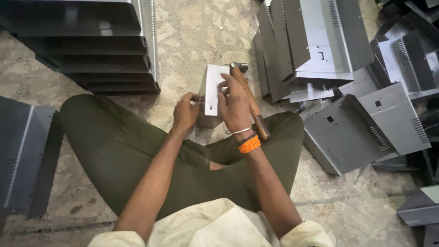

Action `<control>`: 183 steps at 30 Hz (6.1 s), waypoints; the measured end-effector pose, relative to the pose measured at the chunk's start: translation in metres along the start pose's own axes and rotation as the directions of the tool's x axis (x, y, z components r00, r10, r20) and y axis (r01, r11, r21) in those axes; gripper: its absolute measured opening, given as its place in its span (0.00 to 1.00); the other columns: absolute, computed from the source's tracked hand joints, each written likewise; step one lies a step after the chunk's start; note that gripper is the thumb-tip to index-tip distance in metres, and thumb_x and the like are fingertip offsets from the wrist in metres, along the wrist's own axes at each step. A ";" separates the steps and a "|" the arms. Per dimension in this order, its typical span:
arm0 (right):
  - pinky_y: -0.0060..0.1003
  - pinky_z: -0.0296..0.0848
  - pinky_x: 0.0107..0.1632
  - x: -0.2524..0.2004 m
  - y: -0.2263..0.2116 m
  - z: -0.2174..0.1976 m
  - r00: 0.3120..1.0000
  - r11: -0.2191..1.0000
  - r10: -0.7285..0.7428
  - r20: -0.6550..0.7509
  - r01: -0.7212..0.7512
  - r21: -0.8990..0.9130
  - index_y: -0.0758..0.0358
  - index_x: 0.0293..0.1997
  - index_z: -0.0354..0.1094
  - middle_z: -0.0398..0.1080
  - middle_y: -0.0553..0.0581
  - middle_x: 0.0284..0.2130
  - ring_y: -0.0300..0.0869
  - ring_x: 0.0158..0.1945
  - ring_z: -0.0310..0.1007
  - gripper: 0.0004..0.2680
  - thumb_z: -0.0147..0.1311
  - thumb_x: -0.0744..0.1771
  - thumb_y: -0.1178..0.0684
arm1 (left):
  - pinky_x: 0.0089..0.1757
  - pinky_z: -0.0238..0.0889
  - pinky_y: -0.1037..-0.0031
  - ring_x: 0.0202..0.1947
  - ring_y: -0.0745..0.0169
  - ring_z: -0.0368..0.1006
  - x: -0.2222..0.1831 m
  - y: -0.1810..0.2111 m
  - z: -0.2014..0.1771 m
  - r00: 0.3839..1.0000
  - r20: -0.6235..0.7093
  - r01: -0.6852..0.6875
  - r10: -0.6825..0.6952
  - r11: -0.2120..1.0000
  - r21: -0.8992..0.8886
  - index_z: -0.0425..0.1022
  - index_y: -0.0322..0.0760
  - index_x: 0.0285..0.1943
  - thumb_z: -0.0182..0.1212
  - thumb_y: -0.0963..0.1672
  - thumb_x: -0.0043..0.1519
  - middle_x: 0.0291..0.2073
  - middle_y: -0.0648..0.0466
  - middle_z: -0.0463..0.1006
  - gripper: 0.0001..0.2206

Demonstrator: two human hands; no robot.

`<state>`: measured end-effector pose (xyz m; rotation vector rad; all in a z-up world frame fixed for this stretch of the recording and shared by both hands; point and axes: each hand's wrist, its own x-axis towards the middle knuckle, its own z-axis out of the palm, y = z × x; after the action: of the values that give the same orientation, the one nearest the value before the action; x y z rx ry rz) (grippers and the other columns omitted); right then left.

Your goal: The person assembles metal box enclosures by inserting metal pins and securing them with a hammer.

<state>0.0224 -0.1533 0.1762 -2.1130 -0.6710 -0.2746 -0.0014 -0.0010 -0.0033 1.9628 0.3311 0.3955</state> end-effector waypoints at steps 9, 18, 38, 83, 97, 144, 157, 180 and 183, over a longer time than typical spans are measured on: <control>0.30 0.75 0.41 0.024 0.039 -0.083 0.733 0.994 0.061 -0.677 -0.109 -0.029 0.70 0.51 0.70 0.74 0.56 0.43 0.38 0.41 0.74 0.08 0.60 0.68 0.65 | 0.38 0.70 0.68 0.34 0.59 0.76 -0.003 0.035 -0.017 0.998 -0.055 0.002 -0.005 0.998 -0.055 0.76 0.35 0.50 0.65 0.39 0.58 0.44 0.51 0.79 0.11; 0.28 0.73 0.37 0.063 0.110 -0.099 0.859 0.989 0.141 -0.492 -0.139 0.039 0.69 0.50 0.77 0.78 0.53 0.32 0.33 0.33 0.74 0.09 0.63 0.65 0.62 | 0.38 0.69 0.67 0.32 0.58 0.75 -0.006 0.027 -0.015 0.997 -0.081 0.011 -0.011 1.000 -0.007 0.77 0.35 0.49 0.64 0.38 0.57 0.44 0.51 0.80 0.11; 0.53 0.74 0.60 -0.004 -0.048 -0.101 0.915 -0.114 0.362 0.176 -0.144 0.983 0.64 0.54 0.68 0.75 0.59 0.47 0.46 0.52 0.76 0.07 0.54 0.71 0.59 | 0.61 0.61 0.69 0.62 0.63 0.69 0.033 0.138 -0.066 0.989 -0.079 -0.138 0.128 0.556 -0.820 0.63 0.33 0.73 0.61 0.53 0.68 0.63 0.54 0.73 0.29; 0.34 0.67 0.62 -0.070 0.056 -0.024 0.799 0.420 0.590 0.112 -0.422 0.803 0.68 0.72 0.57 0.66 0.56 0.62 0.39 0.61 0.67 0.22 0.54 0.68 0.58 | 0.52 0.69 0.72 0.49 0.60 0.76 -0.004 0.080 -0.071 0.981 0.189 0.185 -0.049 0.544 -0.819 0.65 0.21 0.70 0.64 0.49 0.58 0.50 0.43 0.78 0.34; 0.28 0.58 0.42 -0.073 0.061 -0.023 0.781 0.477 0.620 0.078 -0.453 0.753 0.67 0.73 0.61 0.68 0.51 0.54 0.33 0.43 0.59 0.22 0.56 0.68 0.56 | 0.51 0.69 0.71 0.49 0.57 0.76 -0.004 0.081 -0.069 0.980 0.191 0.185 -0.049 0.564 -0.805 0.64 0.21 0.70 0.65 0.50 0.57 0.50 0.42 0.77 0.35; 0.36 0.70 0.59 -0.068 0.055 -0.020 0.806 0.470 0.586 0.077 -0.416 0.778 0.66 0.71 0.60 0.68 0.57 0.61 0.41 0.60 0.69 0.21 0.54 0.69 0.53 | 0.50 0.70 0.74 0.47 0.60 0.76 -0.004 0.085 -0.068 0.983 0.150 0.183 -0.105 0.519 -0.835 0.66 0.19 0.68 0.66 0.48 0.57 0.48 0.43 0.78 0.33; 0.35 0.71 0.58 -0.069 0.058 -0.020 0.805 0.492 0.589 0.073 -0.429 0.757 0.66 0.71 0.60 0.70 0.56 0.59 0.40 0.58 0.70 0.21 0.54 0.68 0.53 | 0.48 0.70 0.73 0.45 0.58 0.76 -0.003 0.080 -0.066 0.976 0.170 0.218 -0.139 0.514 -0.830 0.67 0.17 0.67 0.66 0.48 0.57 0.46 0.42 0.78 0.33; 0.53 0.71 0.48 -0.055 0.177 -0.014 0.982 0.929 0.190 -0.016 -0.186 -0.319 0.63 0.57 0.69 0.75 0.70 0.47 0.65 0.49 0.73 0.14 0.51 0.68 0.49 | 0.48 0.69 0.73 0.45 0.61 0.76 0.000 0.077 -0.067 0.982 0.153 0.188 -0.109 0.545 -0.817 0.68 0.20 0.67 0.67 0.48 0.56 0.48 0.44 0.79 0.33; 0.57 0.71 0.45 -0.042 0.186 -0.001 0.954 0.841 0.294 0.052 -0.232 -0.489 0.63 0.57 0.67 0.75 0.70 0.44 0.66 0.46 0.74 0.14 0.51 0.68 0.49 | 0.49 0.70 0.74 0.45 0.61 0.77 0.000 0.074 -0.066 0.980 0.159 0.201 -0.123 0.546 -0.814 0.67 0.20 0.67 0.67 0.47 0.56 0.47 0.44 0.80 0.32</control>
<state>0.0909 -0.2570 0.0317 -2.6884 -0.3947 -0.1633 -0.0255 0.0236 0.0897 0.9805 0.2050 0.2667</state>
